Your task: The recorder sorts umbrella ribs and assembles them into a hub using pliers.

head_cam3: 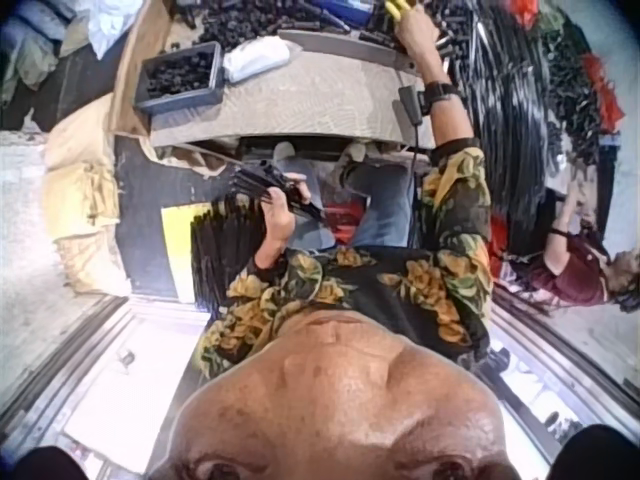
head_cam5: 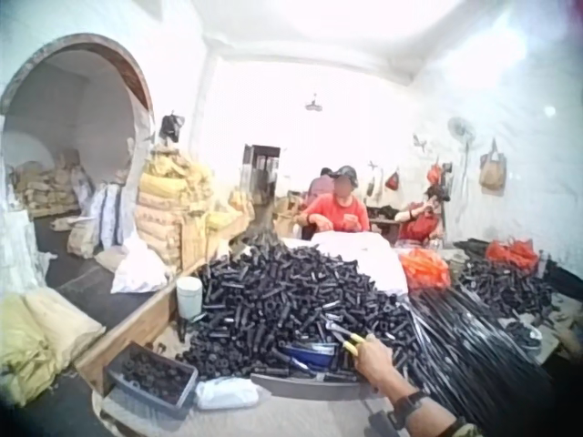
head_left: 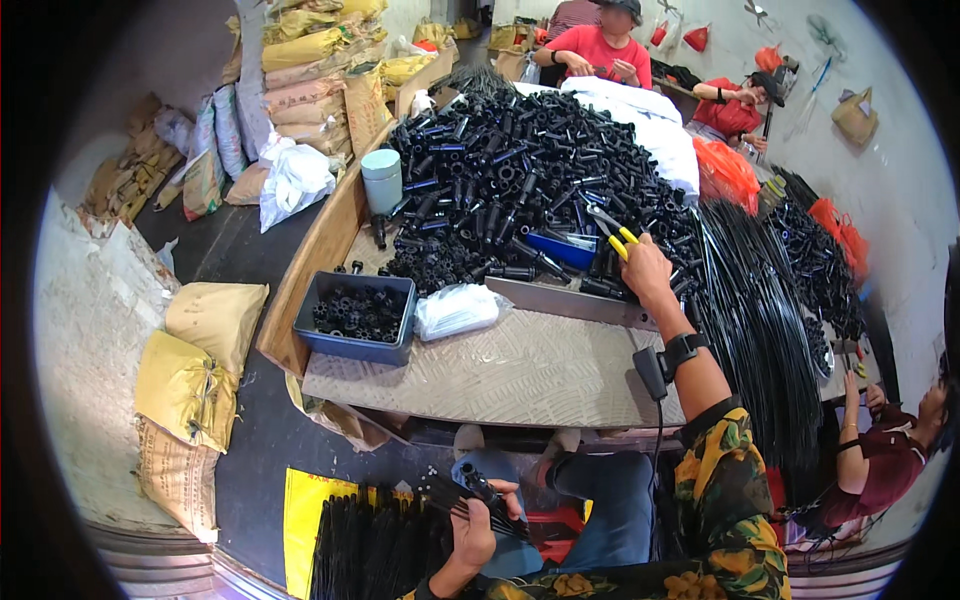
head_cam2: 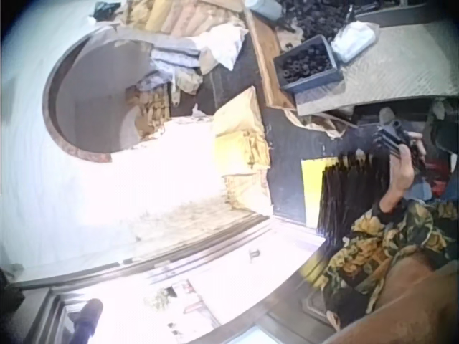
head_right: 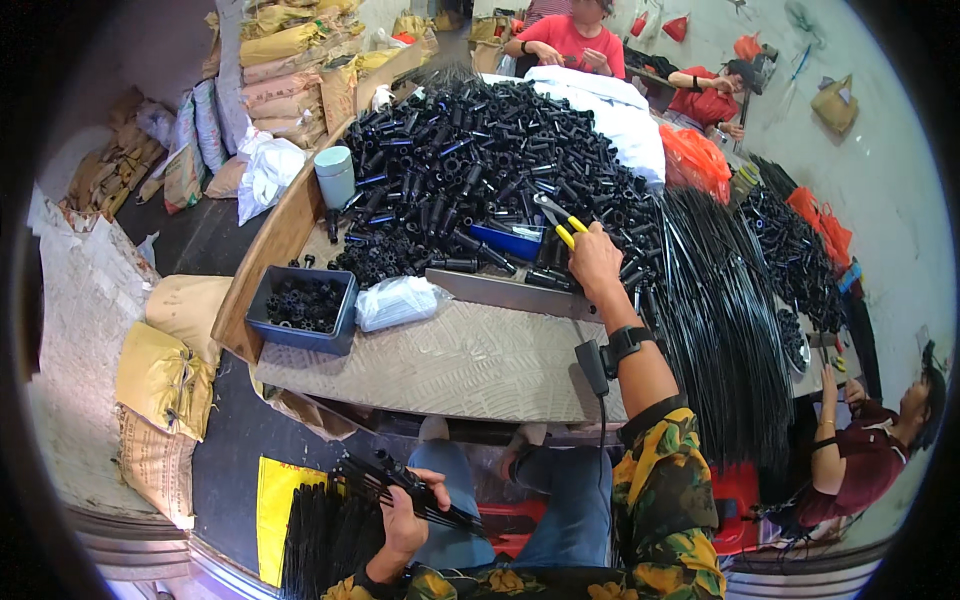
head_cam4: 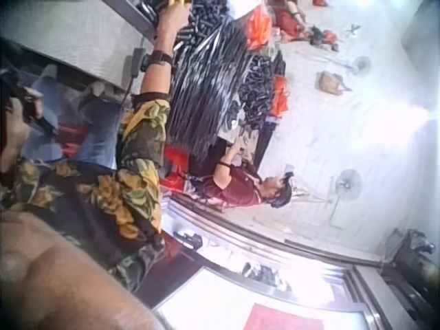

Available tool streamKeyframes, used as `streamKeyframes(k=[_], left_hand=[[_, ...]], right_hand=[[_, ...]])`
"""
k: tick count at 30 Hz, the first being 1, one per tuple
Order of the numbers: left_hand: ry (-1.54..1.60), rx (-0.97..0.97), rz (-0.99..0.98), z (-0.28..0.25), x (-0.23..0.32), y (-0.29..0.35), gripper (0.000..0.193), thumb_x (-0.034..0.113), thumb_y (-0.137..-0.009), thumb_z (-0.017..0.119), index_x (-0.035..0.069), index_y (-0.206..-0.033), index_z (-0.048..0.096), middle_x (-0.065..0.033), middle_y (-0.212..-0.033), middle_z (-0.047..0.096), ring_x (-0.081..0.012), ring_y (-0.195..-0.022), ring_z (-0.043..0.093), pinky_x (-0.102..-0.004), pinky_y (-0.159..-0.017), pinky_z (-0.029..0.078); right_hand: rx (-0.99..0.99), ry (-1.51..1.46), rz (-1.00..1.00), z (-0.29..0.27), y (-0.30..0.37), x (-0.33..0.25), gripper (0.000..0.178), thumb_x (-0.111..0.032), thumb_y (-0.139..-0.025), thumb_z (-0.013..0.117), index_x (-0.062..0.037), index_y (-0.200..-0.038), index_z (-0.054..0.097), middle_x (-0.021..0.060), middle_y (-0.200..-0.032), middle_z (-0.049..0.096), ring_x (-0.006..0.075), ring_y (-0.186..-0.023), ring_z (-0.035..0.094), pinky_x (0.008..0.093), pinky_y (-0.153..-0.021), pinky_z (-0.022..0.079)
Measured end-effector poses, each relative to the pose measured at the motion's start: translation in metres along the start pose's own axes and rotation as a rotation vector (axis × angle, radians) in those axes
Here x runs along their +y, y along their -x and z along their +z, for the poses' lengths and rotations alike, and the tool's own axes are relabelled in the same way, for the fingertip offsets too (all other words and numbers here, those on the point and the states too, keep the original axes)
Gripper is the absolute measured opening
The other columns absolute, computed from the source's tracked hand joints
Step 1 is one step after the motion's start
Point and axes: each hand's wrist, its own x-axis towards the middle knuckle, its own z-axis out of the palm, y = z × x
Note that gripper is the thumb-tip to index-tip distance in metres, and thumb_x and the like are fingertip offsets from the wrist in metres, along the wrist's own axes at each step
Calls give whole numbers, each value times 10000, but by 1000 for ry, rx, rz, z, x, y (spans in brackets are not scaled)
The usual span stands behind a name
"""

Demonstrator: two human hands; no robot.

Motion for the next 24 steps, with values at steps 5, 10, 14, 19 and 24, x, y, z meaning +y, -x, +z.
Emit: streamKeyframes(k=[5,10,14,19,24], left_hand=[[21,-22,30,0,-4,4,557,474,-922,347,-45,-1014,529,-85,-754,557,-129,-681,517,-258,-627,426],[-32,18,34,6,1,16,552,479,-924,328,-34,-984,522,-96,-736,545,-157,-659,517,-274,-616,425],[-13,18,68,13,8,21,497,415,-944,324,-36,-997,529,-84,-748,550,-133,-674,509,-260,-635,420],[-71,-89,27,35,29,13,581,517,-901,356,-27,-1031,513,-95,-828,542,-155,-699,505,-279,-656,418],[-139,-372,78,59,42,14,509,425,-905,428,-37,-1114,476,-58,-922,520,-95,-766,479,-236,-693,397]], right_hand=[[38,81,8,-10,3,8,99,-92,-706,610,-28,-773,646,145,-907,550,282,-850,593,388,-667,504],[88,127,-71,-21,15,1,107,-108,-705,629,-46,-788,656,109,-887,549,262,-825,594,375,-661,508],[212,-362,-8,-58,54,-16,162,-155,-717,683,-23,-799,638,91,-861,566,244,-766,588,354,-623,476],[-143,-1706,117,-113,196,-58,102,-50,-762,658,11,-844,663,35,-887,567,79,-691,501,205,-587,395],[-41,-1609,-121,-130,280,-79,163,15,-736,661,-19,-896,664,83,-857,575,149,-768,535,252,-653,430]])
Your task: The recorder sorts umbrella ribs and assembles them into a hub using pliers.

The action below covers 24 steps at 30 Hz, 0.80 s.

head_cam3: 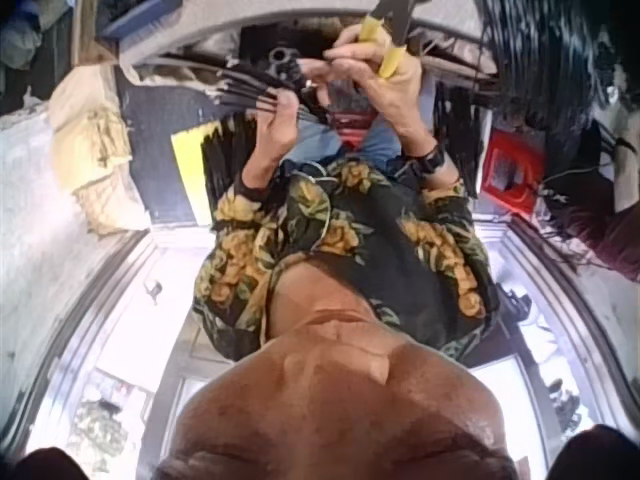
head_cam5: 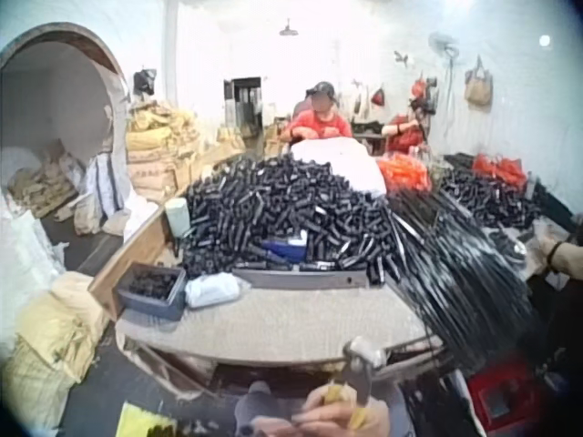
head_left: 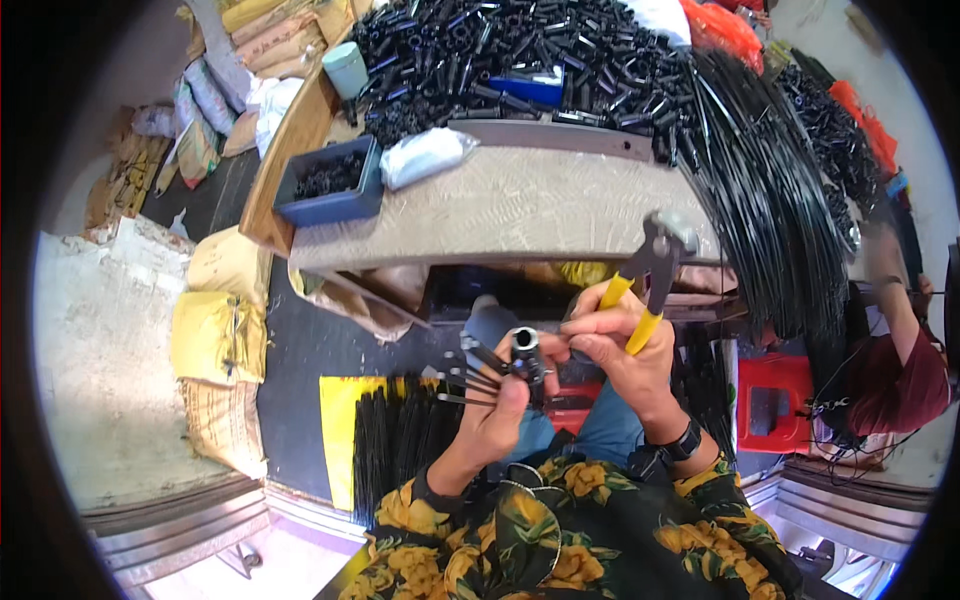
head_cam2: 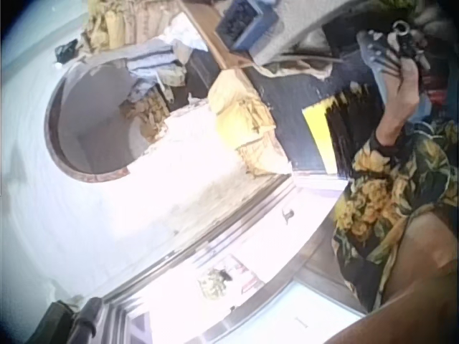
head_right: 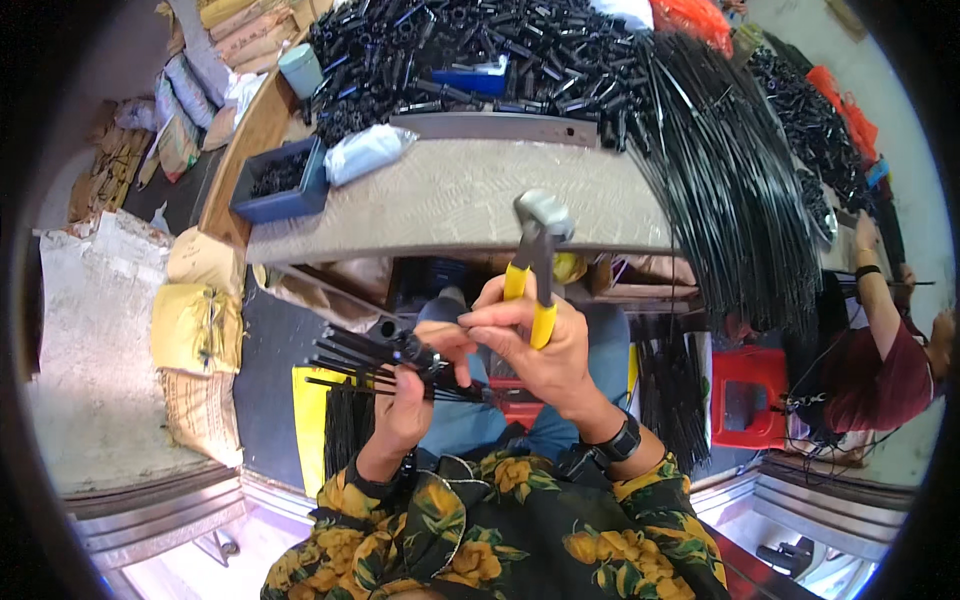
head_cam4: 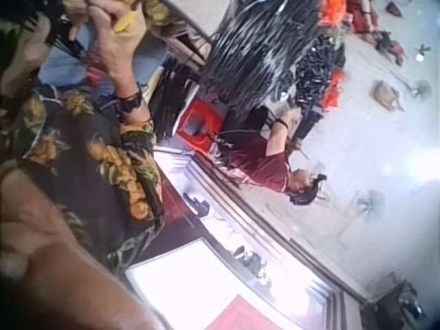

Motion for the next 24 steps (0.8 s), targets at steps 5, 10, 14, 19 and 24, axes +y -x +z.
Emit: streamKeyframes(k=[5,10,14,19,24], left_hand=[[-87,0,-12,19,-9,12,488,432,-898,444,-21,-1078,476,-50,-891,462,-102,-767,472,-245,-670,392],[-186,-19,25,34,-11,17,495,450,-894,442,-20,-1032,511,-63,-916,436,-114,-743,480,-248,-646,390],[-240,-49,10,39,-11,16,519,478,-904,379,-9,-1018,517,-75,-899,467,-126,-721,492,-271,-652,397],[-111,-83,-81,47,-12,10,458,455,-883,470,4,-948,521,-22,-812,464,-82,-711,433,-228,-636,366],[-89,-60,-91,56,-10,7,433,433,-891,468,7,-951,514,-23,-831,503,-71,-724,417,-212,-651,353]], right_hand=[[-49,220,-114,-10,24,-5,203,18,-711,671,-35,-907,665,98,-862,568,163,-722,529,261,-615,422],[40,61,149,-18,40,-13,164,7,-712,676,-14,-871,641,93,-835,554,168,-732,531,266,-631,421],[21,101,-116,-26,45,3,87,-32,-758,650,-6,-831,613,108,-845,546,191,-775,543,286,-658,437],[57,12,-98,-32,48,5,91,-77,-789,630,2,-809,587,118,-844,539,200,-785,530,302,-675,432],[84,-195,-86,-32,54,5,142,-115,-794,643,16,-805,589,119,-838,537,181,-774,519,297,-649,437]])
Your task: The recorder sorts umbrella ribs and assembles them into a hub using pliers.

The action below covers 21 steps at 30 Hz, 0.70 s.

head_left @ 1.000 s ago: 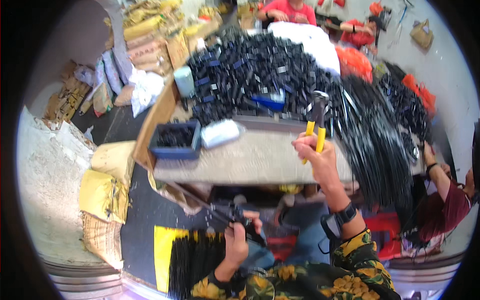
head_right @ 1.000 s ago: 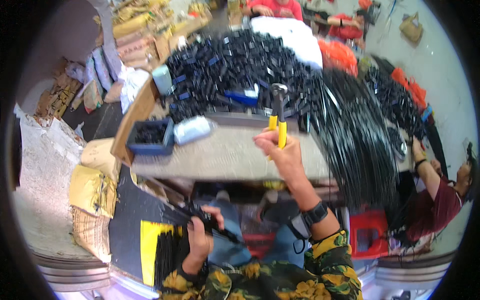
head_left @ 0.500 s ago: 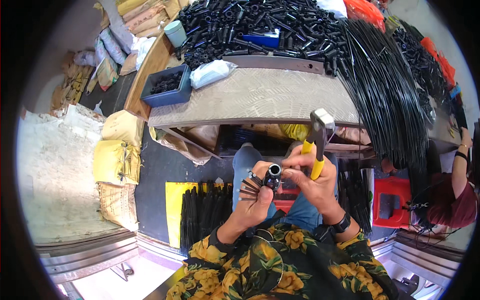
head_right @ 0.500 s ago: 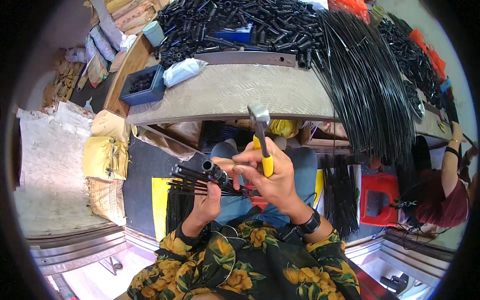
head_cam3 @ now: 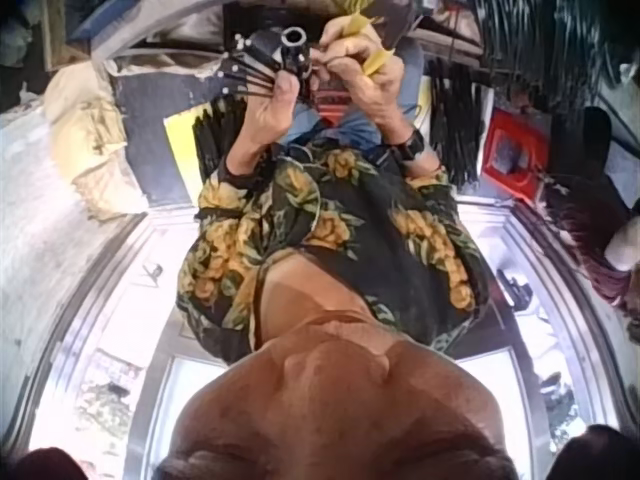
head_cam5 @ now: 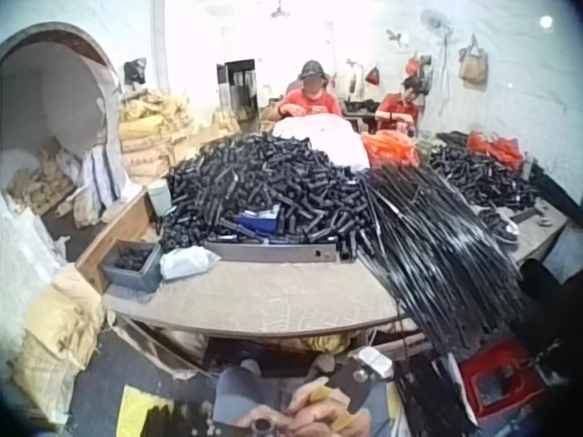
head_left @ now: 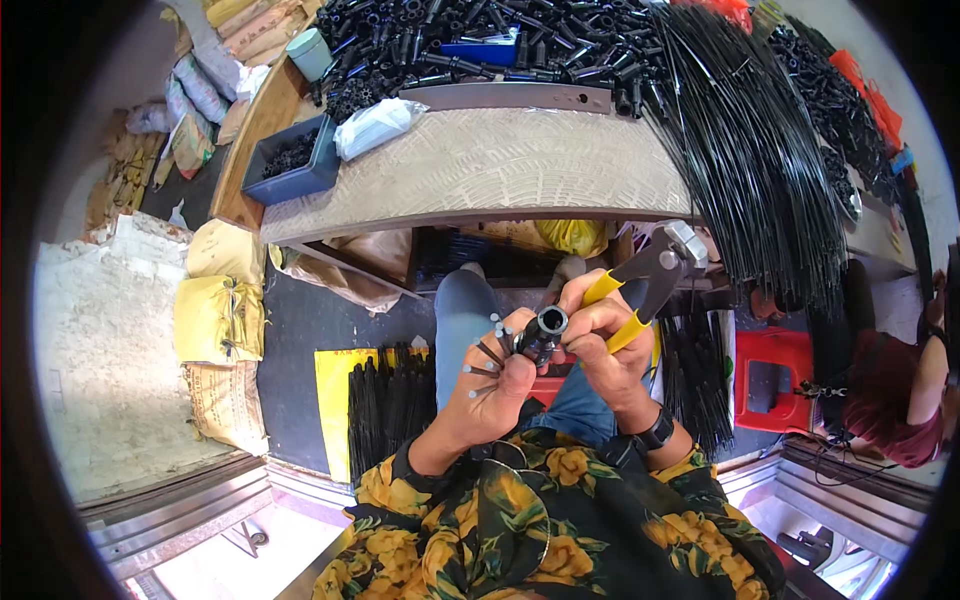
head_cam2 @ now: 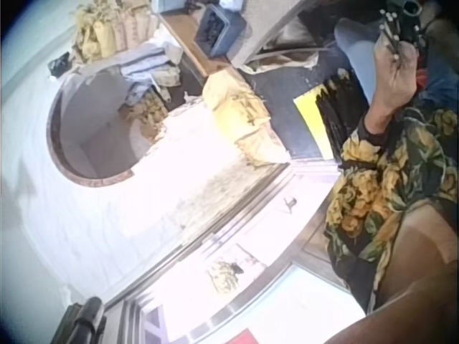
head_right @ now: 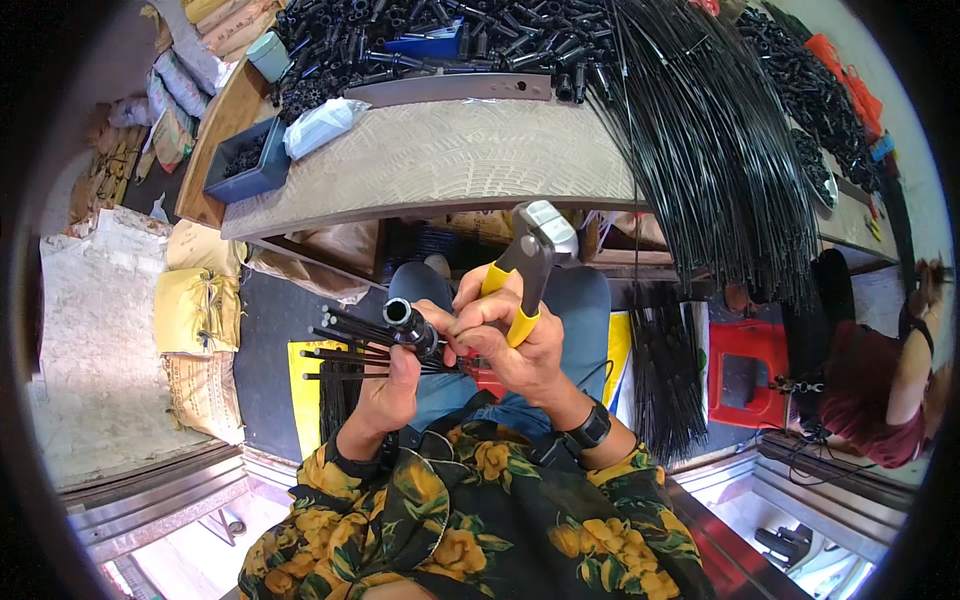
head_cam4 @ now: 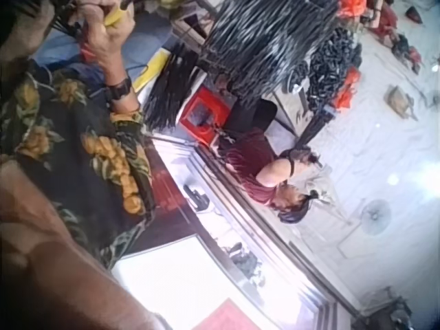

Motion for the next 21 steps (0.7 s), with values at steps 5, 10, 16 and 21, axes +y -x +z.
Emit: streamKeyframes(k=[5,10,16,21], left_hand=[[-47,-50,42,0,3,-2,376,373,-906,471,5,-971,505,-41,-861,524,-101,-773,467,-242,-714,391],[-60,-54,63,-1,2,-1,344,338,-903,491,4,-982,504,-42,-872,513,-111,-808,477,-249,-739,394],[-50,-40,28,-4,0,4,392,377,-886,510,7,-1013,497,-38,-874,503,-96,-799,459,-235,-724,386],[-2,-15,-21,-6,-3,7,433,417,-870,522,10,-1016,495,-35,-866,507,-82,-784,451,-228,-705,380]], right_hand=[[-22,94,-64,-2,-3,0,156,-132,-792,649,13,-786,593,100,-777,551,190,-764,529,306,-636,442],[-71,109,-111,-1,-7,-3,149,-136,-793,649,1,-766,598,80,-716,569,208,-759,529,304,-618,438],[-93,224,-137,3,-6,-3,141,-122,-819,618,10,-787,579,88,-751,558,200,-738,528,297,-610,435],[-13,-114,173,9,-2,-4,108,-85,-805,620,12,-793,575,101,-819,536,192,-770,530,318,-645,433]])
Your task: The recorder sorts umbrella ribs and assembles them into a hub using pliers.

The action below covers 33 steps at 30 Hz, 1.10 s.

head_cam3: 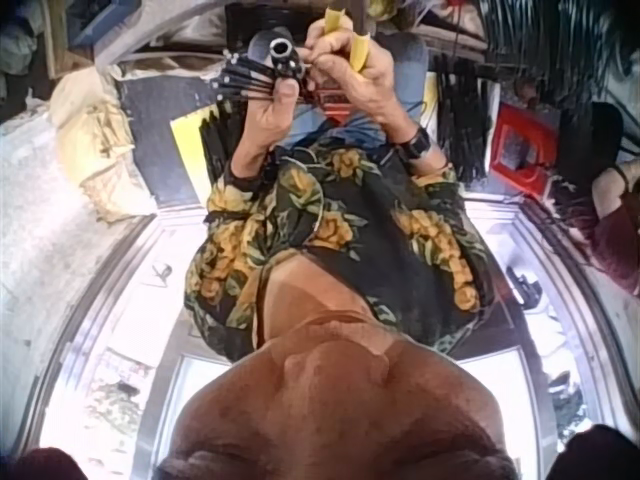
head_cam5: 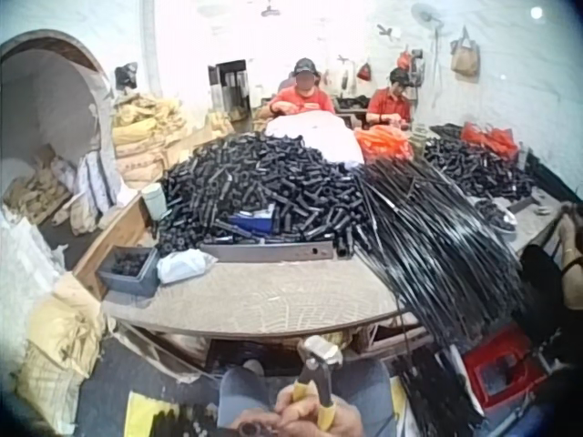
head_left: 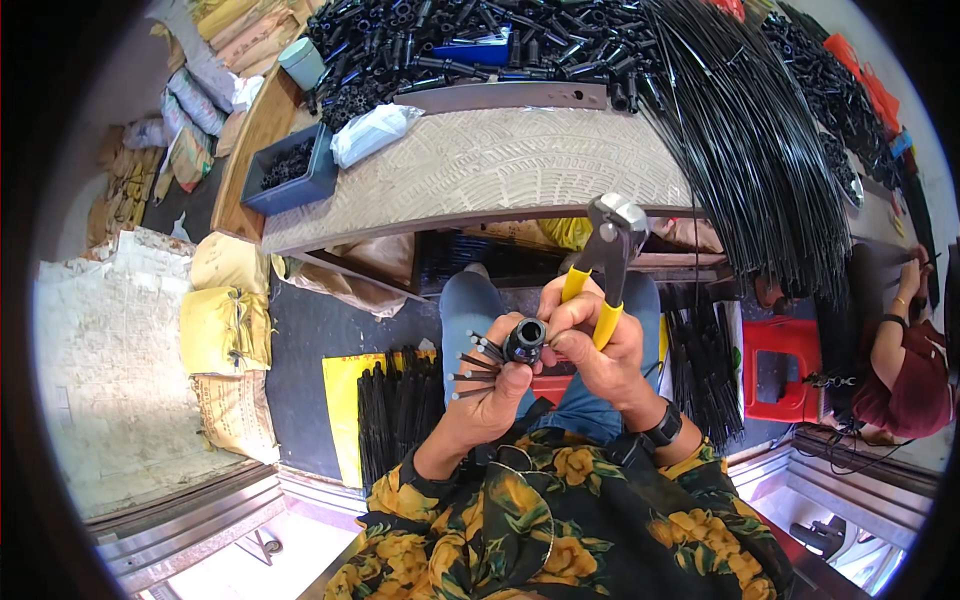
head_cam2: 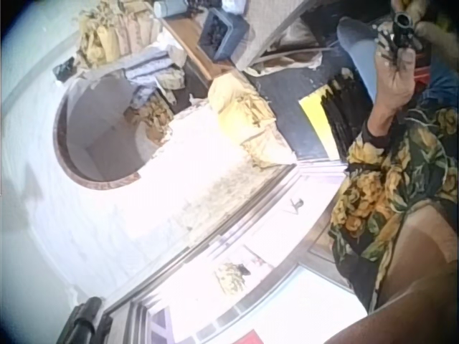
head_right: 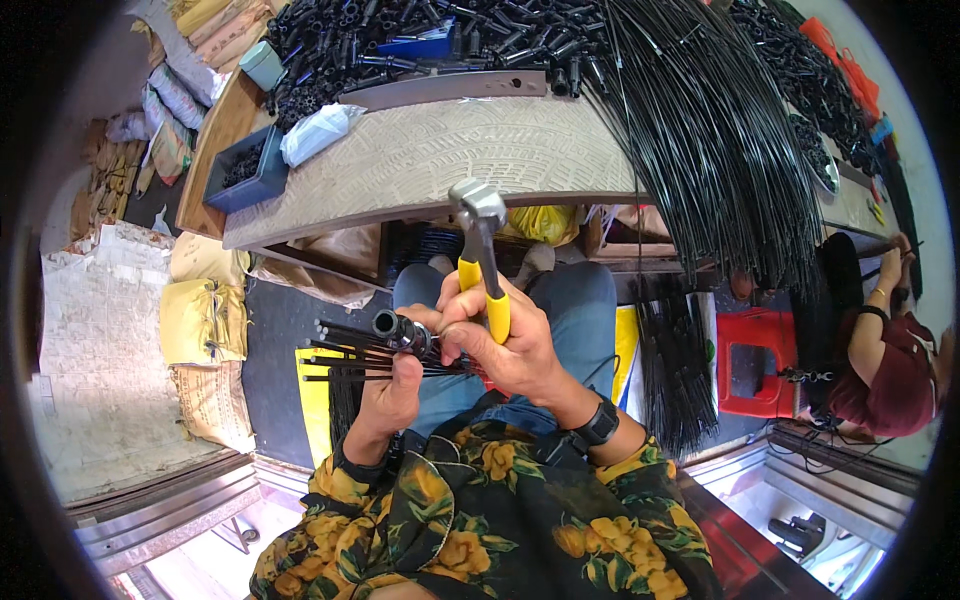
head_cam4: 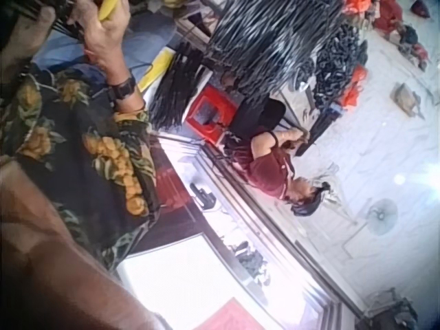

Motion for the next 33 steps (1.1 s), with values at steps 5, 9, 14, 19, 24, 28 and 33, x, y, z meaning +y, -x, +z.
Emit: streamKeyframes(k=[5,9,14,19,24,28,33], left_hand=[[3,4,2,-1,1,0,434,401,-877,521,8,-1059,490,-30,-872,509,-81,-782,443,-224,-698,375],[-44,4,-9,-3,0,2,433,396,-883,514,6,-1069,482,-24,-861,497,-81,-782,435,-222,-695,368],[-41,17,16,-6,-3,1,441,432,-870,521,24,-1031,479,-9,-818,470,-74,-751,412,-220,-670,352],[-123,69,24,-2,-4,4,459,487,-866,482,38,-954,455,-5,-794,449,-82,-728,415,-224,-642,349],[-232,90,29,-9,-11,10,477,488,-870,469,24,-982,456,-15,-798,457,-84,-723,421,-225,-632,360],[-181,110,91,-18,-14,9,535,508,-883,417,4,-1055,468,-26,-776,465,-97,-712,429,-237,-643,359],[-8,91,75,-34,-12,13,538,485,-918,336,-5,-1090,475,-37,-772,477,-93,-726,429,-254,-679,352]], right_hand=[[-243,349,-56,-14,-13,-15,132,-97,-759,662,-10,-800,572,120,-886,517,174,-741,538,303,-662,447],[-465,586,-159,-22,-34,-34,161,-71,-684,685,-23,-775,561,116,-813,547,263,-710,537,320,-634,427],[-445,618,-150,-14,-33,-34,151,-83,-705,683,-20,-770,563,125,-806,554,256,-698,534,318,-623,426],[-102,397,-280,1,-6,1,84,-74,-761,651,-18,-776,590,80,-781,554,195,-697,523,299,-599,420],[-32,271,-291,14,-4,9,75,-32,-776,642,17,-790,588,116,-793,521,141,-652,517,259,-552,421],[-162,314,-85,11,-8,-6,172,19,-751,626,-4,-921,615,114,-911,515,146,-673,576,254,-585,463],[-456,1409,-459,-44,-9,-53,276,-46,-606,608,-35,-881,599,87,-940,519,210,-716,545,300,-592,451]])
